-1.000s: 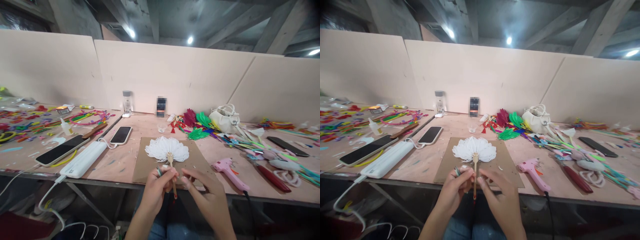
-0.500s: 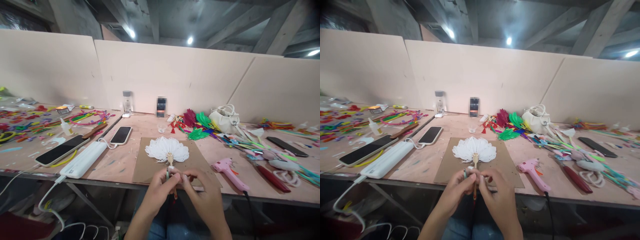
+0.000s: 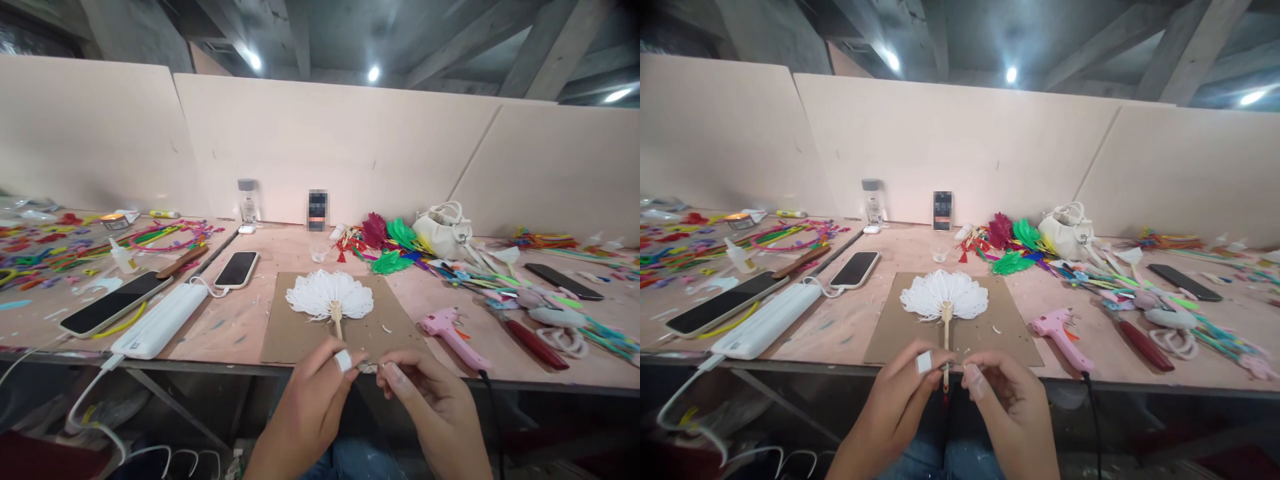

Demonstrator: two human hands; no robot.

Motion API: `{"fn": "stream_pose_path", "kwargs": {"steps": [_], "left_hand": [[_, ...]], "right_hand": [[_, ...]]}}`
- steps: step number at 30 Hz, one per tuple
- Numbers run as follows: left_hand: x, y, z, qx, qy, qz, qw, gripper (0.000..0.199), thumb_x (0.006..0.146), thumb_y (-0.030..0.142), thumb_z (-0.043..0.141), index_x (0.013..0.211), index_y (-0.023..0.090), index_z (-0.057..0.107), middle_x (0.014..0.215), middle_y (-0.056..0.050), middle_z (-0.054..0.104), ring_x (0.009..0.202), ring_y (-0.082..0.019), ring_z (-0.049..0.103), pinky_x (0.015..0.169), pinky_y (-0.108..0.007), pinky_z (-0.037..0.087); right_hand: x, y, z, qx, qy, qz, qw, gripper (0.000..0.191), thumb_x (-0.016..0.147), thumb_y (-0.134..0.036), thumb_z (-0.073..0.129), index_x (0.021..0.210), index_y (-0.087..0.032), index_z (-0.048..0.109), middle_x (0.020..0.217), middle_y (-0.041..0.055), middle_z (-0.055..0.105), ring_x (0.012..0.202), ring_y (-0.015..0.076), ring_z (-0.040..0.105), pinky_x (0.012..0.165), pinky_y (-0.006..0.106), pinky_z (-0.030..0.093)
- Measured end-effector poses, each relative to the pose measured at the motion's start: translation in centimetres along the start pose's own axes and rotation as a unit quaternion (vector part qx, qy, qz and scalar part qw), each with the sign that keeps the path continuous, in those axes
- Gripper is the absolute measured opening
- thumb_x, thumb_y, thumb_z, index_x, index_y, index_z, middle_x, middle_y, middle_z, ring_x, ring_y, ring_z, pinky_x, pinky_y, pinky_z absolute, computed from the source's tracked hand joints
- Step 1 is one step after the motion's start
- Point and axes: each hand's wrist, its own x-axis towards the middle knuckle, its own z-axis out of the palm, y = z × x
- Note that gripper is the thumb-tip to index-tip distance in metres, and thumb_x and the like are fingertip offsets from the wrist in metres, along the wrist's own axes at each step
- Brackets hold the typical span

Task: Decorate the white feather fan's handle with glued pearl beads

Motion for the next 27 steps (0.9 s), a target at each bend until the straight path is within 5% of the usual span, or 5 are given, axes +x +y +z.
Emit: {"fn": "stream_pose_path", "kwargs": {"steps": [7, 15, 19, 27], "left_hand": [[-0.5, 0.0, -0.4, 0.074, -0.013, 0.044, 0.996, 0.041, 0.103, 0.009, 0.049, 0.134, 0.025, 0.070, 0.121, -0.013, 0.073, 0.109, -0.022, 0.069, 0.094, -0.028, 0.051], [-0.1, 0.6, -0.3, 0.068, 0.003, 0.068, 0.995, 0.038, 0.101, 0.008, 0.053, 0.130, 0.024, 0.073, 0.107, -0.011, 0.075, 0.095, -0.022, 0.070, 0.086, -0.029, 0.054], [0.1, 0.5, -0.2, 0.103, 0.046, 0.134, 0.984, 0.033, 0.103, 0.009, 0.053, 0.128, 0.020, 0.070, 0.105, -0.011, 0.075, 0.092, -0.020, 0.069, 0.081, -0.029, 0.055], [0.9, 1.3, -0.5, 0.159, 0.069, 0.202, 0.964, 0.025, 0.111, 0.018, 0.045, 0.123, 0.014, 0.067, 0.093, -0.006, 0.072, 0.081, -0.016, 0.060, 0.072, -0.029, 0.048]], "right_hand": [[-0.8, 0.1, -0.5, 0.021, -0.029, 0.025, 0.999, 0.015, 0.099, -0.033, 0.074, 0.088, -0.025, 0.080, 0.070, 0.0018, 0.070, 0.059, 0.0140, 0.067, 0.054, 0.013, 0.055], [-1.5, 0.9, -0.1, 0.025, -0.020, 0.027, 0.999, 0.014, 0.101, -0.034, 0.072, 0.092, -0.025, 0.080, 0.075, 0.0017, 0.068, 0.061, 0.0129, 0.062, 0.055, 0.014, 0.051], [-1.7, 0.7, -0.3, 0.047, -0.011, 0.063, 0.997, 0.018, 0.099, -0.038, 0.075, 0.091, -0.024, 0.080, 0.075, 0.0027, 0.068, 0.061, 0.0135, 0.061, 0.054, 0.015, 0.051], [-1.8, 1.1, -1.1, 0.095, -0.068, 0.129, 0.985, 0.030, 0.097, -0.048, 0.079, 0.086, -0.021, 0.078, 0.069, 0.0034, 0.064, 0.058, 0.0132, 0.059, 0.051, 0.016, 0.049]]}}
